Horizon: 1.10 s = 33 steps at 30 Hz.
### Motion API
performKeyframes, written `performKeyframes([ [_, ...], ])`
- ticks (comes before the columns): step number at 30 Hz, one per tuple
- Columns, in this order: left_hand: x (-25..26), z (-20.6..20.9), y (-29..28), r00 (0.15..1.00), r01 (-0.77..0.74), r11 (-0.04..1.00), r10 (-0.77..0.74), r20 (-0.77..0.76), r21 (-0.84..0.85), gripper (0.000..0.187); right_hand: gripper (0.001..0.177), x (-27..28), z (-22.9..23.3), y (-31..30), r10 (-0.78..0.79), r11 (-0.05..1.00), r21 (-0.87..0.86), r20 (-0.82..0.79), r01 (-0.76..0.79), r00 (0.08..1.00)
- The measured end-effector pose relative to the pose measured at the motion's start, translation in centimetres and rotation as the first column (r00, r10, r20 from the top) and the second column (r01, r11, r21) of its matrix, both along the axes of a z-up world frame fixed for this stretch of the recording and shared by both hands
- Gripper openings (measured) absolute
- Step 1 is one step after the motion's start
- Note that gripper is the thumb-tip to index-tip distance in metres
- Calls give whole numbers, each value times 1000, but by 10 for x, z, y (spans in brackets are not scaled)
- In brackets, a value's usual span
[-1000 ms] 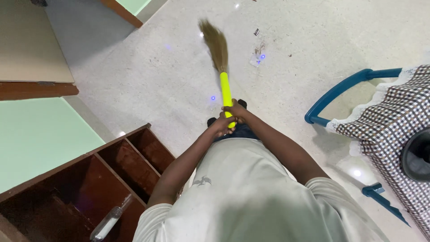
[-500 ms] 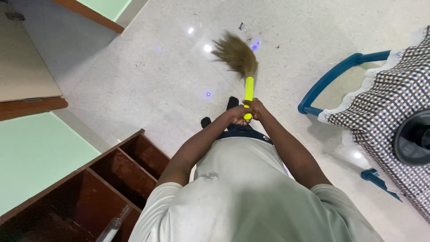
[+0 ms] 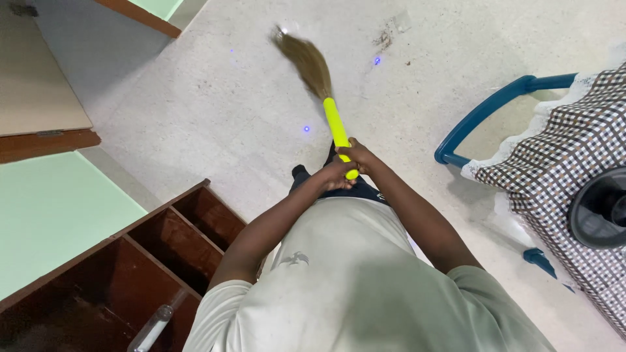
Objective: The person sweeps the floor using a broom, moving debris across different areas of the room.
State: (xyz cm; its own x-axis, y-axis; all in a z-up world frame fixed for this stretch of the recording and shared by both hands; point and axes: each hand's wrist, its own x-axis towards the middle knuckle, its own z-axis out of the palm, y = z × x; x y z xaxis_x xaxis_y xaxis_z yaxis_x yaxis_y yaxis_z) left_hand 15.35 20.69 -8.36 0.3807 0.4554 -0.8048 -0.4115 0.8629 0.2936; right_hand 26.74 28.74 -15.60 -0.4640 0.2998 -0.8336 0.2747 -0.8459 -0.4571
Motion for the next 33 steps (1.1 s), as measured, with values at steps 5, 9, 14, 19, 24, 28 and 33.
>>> performKeyframes([
  [5, 35, -35, 20, 962, 85, 987, -46, 269, -135, 18, 50, 48, -4, 12, 29, 989, -148, 174, -3, 984],
  [9, 48, -53, 44, 943, 186, 979, -153, 296, -84, 19, 49, 68, -3, 17, -159, 983, -59, 221, 176, 962],
  [14, 24, -36, 46, 976, 114, 993, -113, 187, 9, 11, 61, 41, 7, 25, -257, 960, 174, 250, 218, 933],
  [19, -26, 20, 5, 997, -69, 993, 64, 49, 99, 20, 62, -19, 57, 4, -57, 977, 215, 175, 19, 983],
  [24, -94, 50, -53, 942, -315, 935, 329, -65, 160, 30, 58, -112, 71, -28, 213, 915, 330, 95, -232, 972],
  [28, -142, 48, -93, 839, -507, 849, 526, -144, 149, 30, 59, -186, 50, -57, 353, 903, 279, -54, -325, 934],
  [33, -215, 6, -134, 742, -654, 746, 665, -82, 129, 20, 57, -282, 13, -89, 489, 860, 199, -58, -470, 870],
])
